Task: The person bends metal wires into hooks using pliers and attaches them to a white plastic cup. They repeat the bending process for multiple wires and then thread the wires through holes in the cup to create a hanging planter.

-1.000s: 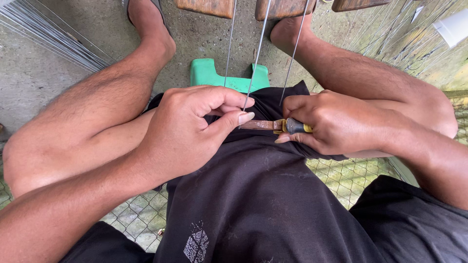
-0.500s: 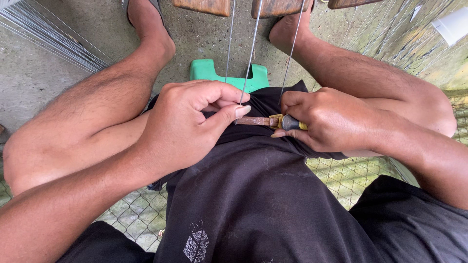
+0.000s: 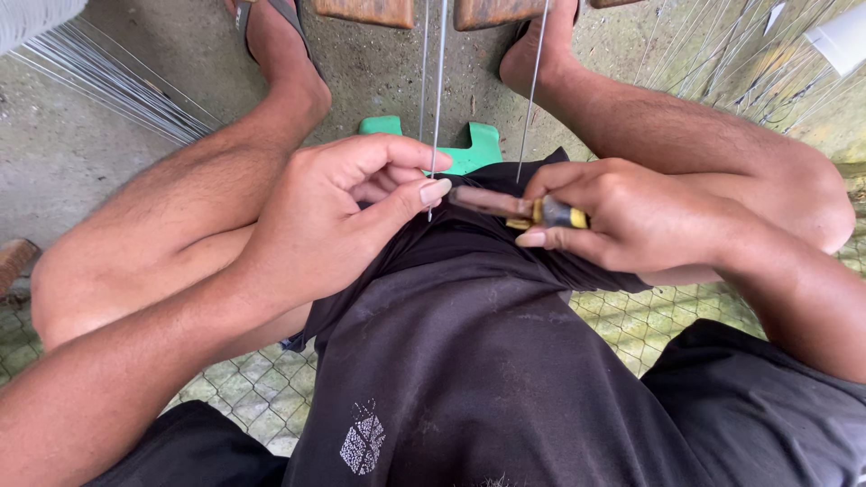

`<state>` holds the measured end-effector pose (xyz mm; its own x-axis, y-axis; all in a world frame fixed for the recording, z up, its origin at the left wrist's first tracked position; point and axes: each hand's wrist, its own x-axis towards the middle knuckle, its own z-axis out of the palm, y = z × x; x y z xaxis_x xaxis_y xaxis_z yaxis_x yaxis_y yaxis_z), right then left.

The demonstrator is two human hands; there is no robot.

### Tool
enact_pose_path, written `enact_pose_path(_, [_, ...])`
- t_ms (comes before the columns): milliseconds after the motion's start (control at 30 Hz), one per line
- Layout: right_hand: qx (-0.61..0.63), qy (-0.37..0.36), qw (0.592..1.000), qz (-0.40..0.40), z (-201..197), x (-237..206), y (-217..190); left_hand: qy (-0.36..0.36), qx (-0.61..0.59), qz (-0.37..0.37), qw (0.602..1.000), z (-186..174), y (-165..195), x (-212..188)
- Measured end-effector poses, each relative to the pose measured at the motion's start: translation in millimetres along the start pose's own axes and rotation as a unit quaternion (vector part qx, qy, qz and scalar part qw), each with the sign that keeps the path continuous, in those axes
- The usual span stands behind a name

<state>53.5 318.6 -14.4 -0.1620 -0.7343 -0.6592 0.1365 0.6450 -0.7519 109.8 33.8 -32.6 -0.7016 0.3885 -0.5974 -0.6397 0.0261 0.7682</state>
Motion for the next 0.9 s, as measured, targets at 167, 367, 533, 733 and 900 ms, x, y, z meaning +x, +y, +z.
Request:
enact_pose_path(167, [0.056, 0.226, 0.967, -0.1, 22, -27, 28, -0.019, -0.059, -0.016, 0.998, -6, -1, -8])
enact_pose_path(367, [0.087, 0.531, 0.841, -0.049, 74, -2, 65, -0.025, -0.082, 0.009, 0.996, -13, -11, -18])
enact_pose_path(533, [0.244, 0.514, 0.818, -0.078, 88, 33, 75, -0.025, -0.091, 0.016, 0.995, -18, -16, -21])
enact_pose_path(733, [0.389, 0.442, 0.797, -0.136, 88, 55, 46, -0.026, -0.08, 0.026, 0.996, -21, -14, -24])
enact_pose_path(900, [0.412, 0.393, 0.803, -0.176, 85, 51, 16, -0.035, -0.05, 0.04, 0.997, -23, -11, -30])
